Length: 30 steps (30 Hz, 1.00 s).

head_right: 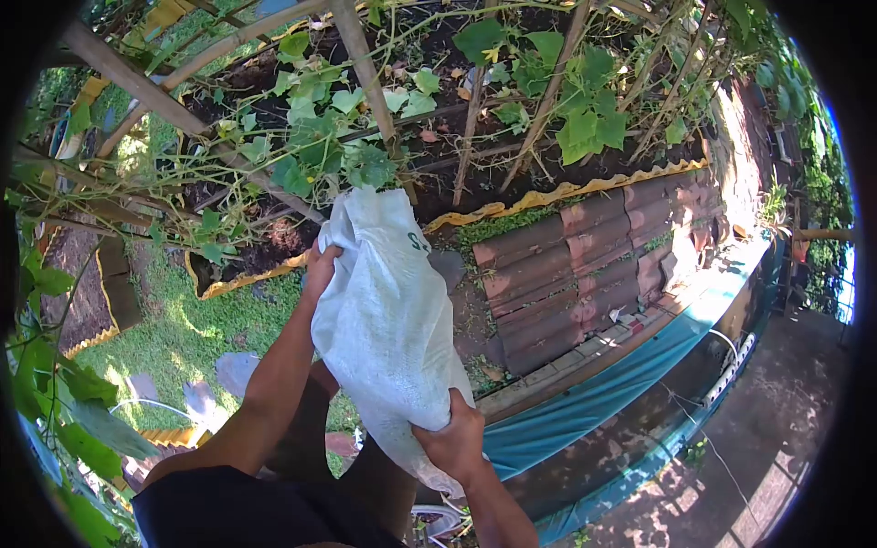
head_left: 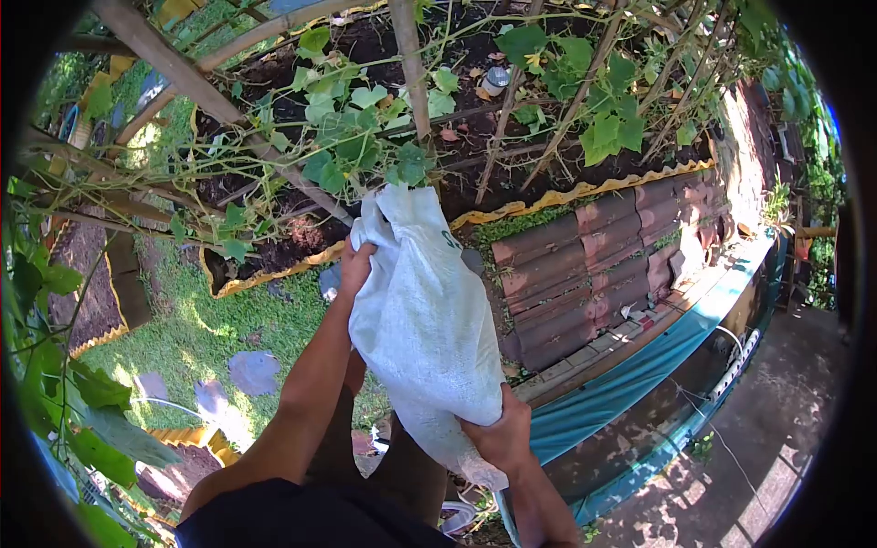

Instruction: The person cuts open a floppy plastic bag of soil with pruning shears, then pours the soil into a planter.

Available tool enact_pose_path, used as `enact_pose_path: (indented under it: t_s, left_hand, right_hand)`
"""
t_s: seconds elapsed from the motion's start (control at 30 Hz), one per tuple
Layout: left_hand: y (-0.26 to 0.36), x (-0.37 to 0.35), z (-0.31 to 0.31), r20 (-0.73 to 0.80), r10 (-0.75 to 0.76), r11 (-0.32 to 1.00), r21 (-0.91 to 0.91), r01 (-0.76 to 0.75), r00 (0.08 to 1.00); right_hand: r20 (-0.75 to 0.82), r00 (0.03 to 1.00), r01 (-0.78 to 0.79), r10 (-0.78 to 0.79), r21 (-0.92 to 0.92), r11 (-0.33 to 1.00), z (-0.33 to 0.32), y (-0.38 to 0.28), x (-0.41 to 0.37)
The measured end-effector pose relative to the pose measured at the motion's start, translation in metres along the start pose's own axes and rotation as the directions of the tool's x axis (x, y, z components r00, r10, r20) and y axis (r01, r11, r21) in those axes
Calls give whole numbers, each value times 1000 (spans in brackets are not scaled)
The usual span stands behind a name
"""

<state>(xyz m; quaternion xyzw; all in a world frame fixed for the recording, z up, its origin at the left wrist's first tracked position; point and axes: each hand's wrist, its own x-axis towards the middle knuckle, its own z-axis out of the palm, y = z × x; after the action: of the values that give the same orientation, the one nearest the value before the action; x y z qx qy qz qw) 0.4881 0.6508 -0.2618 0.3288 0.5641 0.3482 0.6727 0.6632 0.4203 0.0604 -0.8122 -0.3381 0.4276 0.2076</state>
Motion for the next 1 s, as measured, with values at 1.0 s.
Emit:
enact_pose_path:
  t_s: [1.0]
  left_hand:
    - [-93,44,226,6,-180,909,-380,169,984]
  right_hand:
    - [67,996,-48,51,-49,998,-182,50,76]
